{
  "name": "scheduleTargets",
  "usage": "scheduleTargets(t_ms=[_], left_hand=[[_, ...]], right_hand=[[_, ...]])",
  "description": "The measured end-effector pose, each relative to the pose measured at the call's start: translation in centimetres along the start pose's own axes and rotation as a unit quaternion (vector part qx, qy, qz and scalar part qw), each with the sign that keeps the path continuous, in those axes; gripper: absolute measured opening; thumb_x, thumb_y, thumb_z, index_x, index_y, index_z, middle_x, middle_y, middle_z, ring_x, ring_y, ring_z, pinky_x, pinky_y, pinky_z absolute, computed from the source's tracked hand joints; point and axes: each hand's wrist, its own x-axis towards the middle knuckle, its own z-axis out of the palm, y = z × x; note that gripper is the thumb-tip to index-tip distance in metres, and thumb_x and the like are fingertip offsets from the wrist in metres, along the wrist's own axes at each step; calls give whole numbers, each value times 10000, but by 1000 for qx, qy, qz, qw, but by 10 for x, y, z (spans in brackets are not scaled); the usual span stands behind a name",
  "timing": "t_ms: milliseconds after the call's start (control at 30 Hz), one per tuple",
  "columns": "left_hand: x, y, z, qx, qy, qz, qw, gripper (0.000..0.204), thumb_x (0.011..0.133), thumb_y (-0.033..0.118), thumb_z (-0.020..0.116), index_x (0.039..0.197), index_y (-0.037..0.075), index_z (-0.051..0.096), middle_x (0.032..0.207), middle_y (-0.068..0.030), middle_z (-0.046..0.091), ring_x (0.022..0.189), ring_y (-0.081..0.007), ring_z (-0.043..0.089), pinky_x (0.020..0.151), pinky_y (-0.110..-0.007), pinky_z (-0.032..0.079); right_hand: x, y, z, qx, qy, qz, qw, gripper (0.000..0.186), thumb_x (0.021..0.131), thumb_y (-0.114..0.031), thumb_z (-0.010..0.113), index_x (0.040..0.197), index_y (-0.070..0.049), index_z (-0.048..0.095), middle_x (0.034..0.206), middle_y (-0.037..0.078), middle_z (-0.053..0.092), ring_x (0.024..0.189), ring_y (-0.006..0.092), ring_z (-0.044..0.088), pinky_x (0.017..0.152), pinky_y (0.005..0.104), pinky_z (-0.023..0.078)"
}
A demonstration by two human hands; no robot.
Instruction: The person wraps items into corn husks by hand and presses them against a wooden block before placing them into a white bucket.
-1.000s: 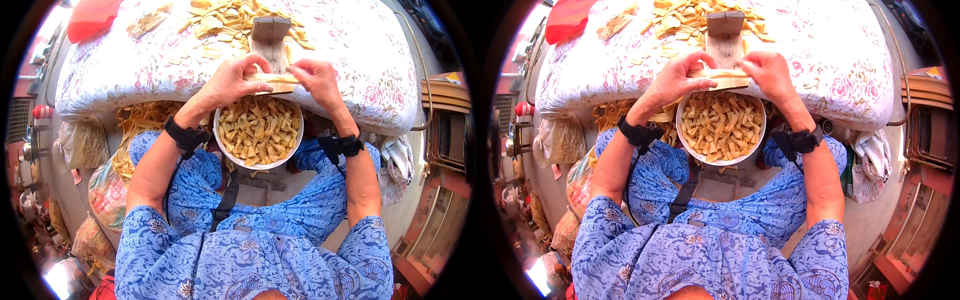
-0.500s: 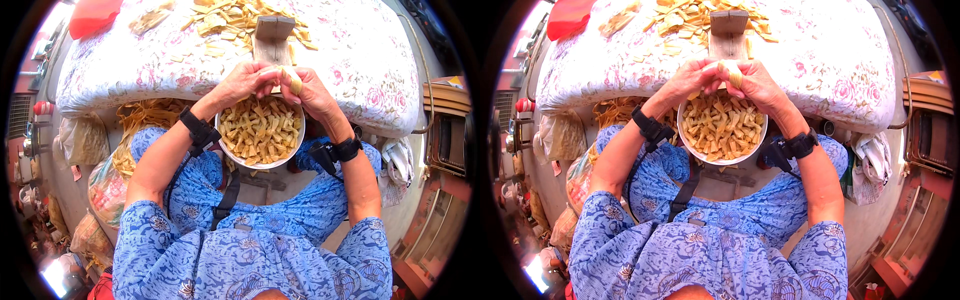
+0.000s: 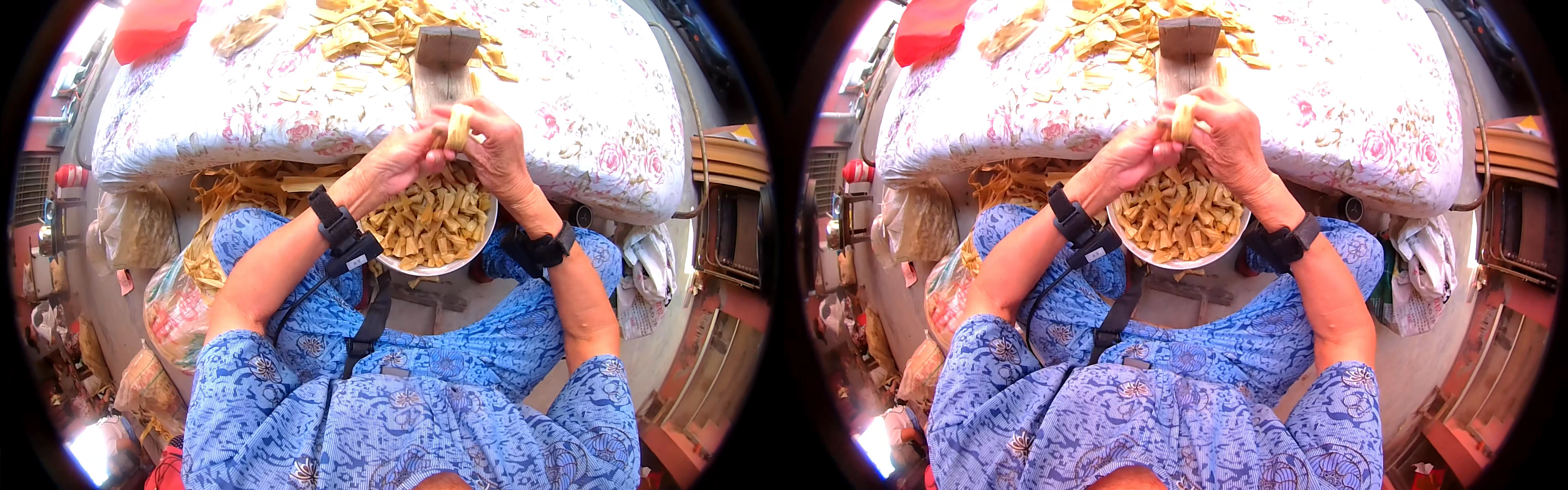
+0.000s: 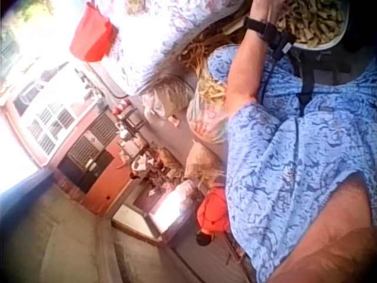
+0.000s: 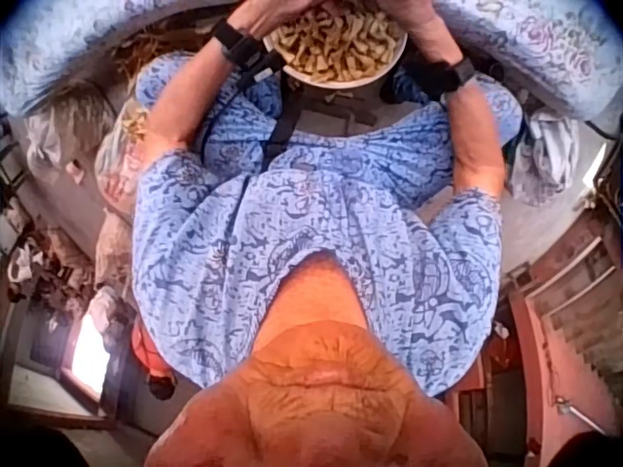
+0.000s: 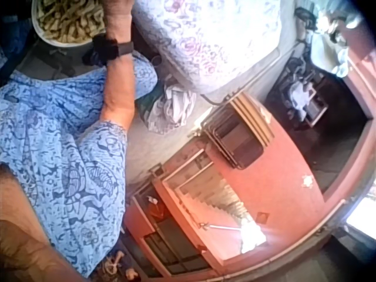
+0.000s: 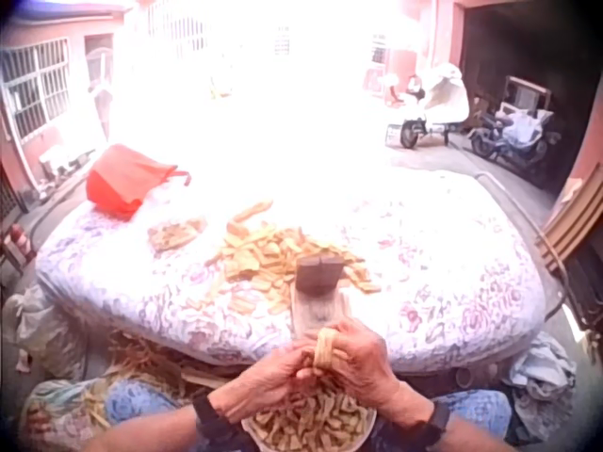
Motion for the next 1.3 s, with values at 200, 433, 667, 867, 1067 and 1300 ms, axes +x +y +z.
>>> scheduleTargets(t_ms=[200,433,667,867,1067,1300], left_hand=[[-8,8,14,112,78,188,973,201,901,179,483,934,21,601,756,-24,606,557,-33,511,550,-148,439],[-9,10,14,460,108,193,860,290,854,263,555,882,-24,590,698,-55,618,532,-84,548,482,-229,443],[-7,9,13,426,151,159,878,236,858,227,530,854,-3,582,580,-14,550,469,-66,486,432,-221,391],[-11,16,11,58,15,43,997,253,871,271,532,927,29,578,606,49,446,496,-7,320,430,-169,253],[-15,18,-7,156,-26,19,987,190,888,206,504,894,24,557,581,85,391,483,3,308,441,-147,243],[-12,15,-18,-30,-95,-89,991,183,908,196,451,801,56,502,521,89,350,426,1,275,419,-151,232]], right_hand=[[2,-9,0,-39,-6,118,992,150,757,-213,594,841,-102,651,784,62,614,687,227,592,585,308,452],[-1,3,10,-66,-25,102,992,129,703,-151,615,770,-43,637,848,89,623,730,257,590,635,327,467],[-1,0,9,-16,43,-38,998,65,700,-27,597,730,24,623,967,112,608,867,236,565,754,314,455],[10,25,-10,329,149,176,916,103,776,-50,622,806,42,660,1043,87,594,927,120,526,805,245,426],[7,14,-24,380,-63,357,851,240,792,-165,649,981,-18,630,905,20,616,776,53,542,662,178,456],[1,-2,10,458,-61,358,812,100,784,-113,636,826,-30,599,623,-25,549,449,0,391,393,139,287]])
